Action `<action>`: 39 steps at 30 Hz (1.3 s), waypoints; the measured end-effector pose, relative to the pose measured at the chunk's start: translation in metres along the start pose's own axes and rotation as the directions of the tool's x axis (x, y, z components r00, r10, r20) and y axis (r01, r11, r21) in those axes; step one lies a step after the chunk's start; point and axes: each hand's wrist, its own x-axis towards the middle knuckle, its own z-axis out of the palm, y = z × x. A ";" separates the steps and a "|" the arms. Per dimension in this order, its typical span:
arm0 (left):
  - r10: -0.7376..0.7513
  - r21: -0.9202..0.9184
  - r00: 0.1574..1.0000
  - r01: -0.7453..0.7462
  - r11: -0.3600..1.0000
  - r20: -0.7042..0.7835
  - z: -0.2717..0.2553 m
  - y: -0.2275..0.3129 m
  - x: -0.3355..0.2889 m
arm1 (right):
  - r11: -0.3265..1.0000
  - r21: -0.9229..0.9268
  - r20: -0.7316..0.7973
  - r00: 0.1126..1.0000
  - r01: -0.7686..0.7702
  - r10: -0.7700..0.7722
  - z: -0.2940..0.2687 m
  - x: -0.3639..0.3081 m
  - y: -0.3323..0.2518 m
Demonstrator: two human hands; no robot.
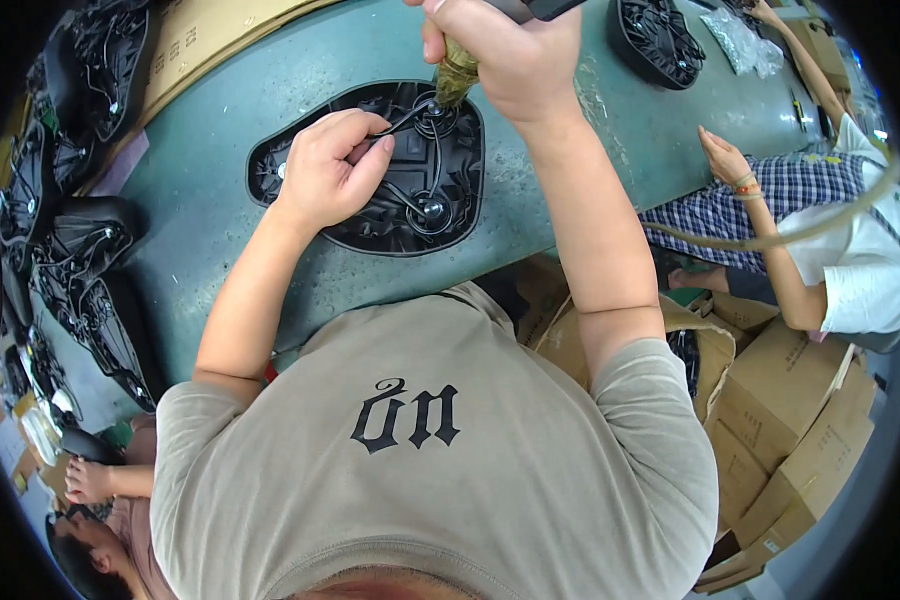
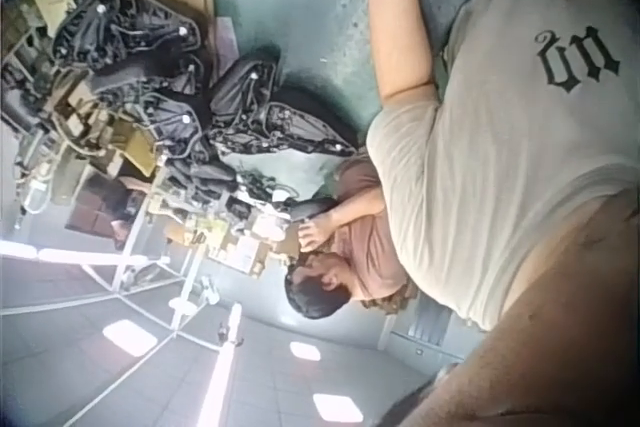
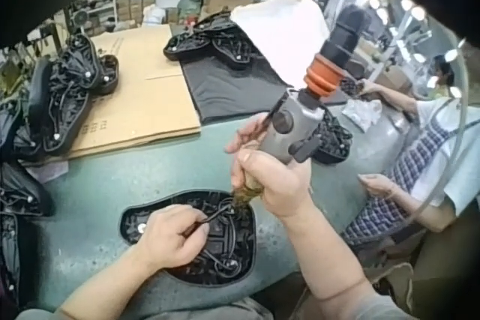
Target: The recorder is assembling bicycle seats at a factory workbench by aligning components and using a pneumatic screwdriver to fasten them.
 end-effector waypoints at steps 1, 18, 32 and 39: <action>0.029 0.026 1.000 -0.029 0.999 0.010 -0.004 0.005 0.000 | 0.996 -0.020 0.073 0.993 0.089 -0.088 -0.006 -0.003 -0.007; 0.079 -0.113 0.986 -0.063 0.992 0.146 0.010 0.037 0.017 | 0.868 0.041 -0.046 0.869 0.495 -0.493 -0.023 -0.083 -0.087; -0.202 0.045 0.969 0.210 0.977 -0.140 0.012 0.006 0.007 | 0.983 -0.161 -0.192 0.974 0.087 -0.117 -0.040 -0.145 -0.023; -0.194 0.028 0.973 0.199 0.980 -0.126 0.012 0.013 0.013 | 0.977 -0.201 -0.114 0.989 0.065 -0.089 -0.049 -0.141 -0.007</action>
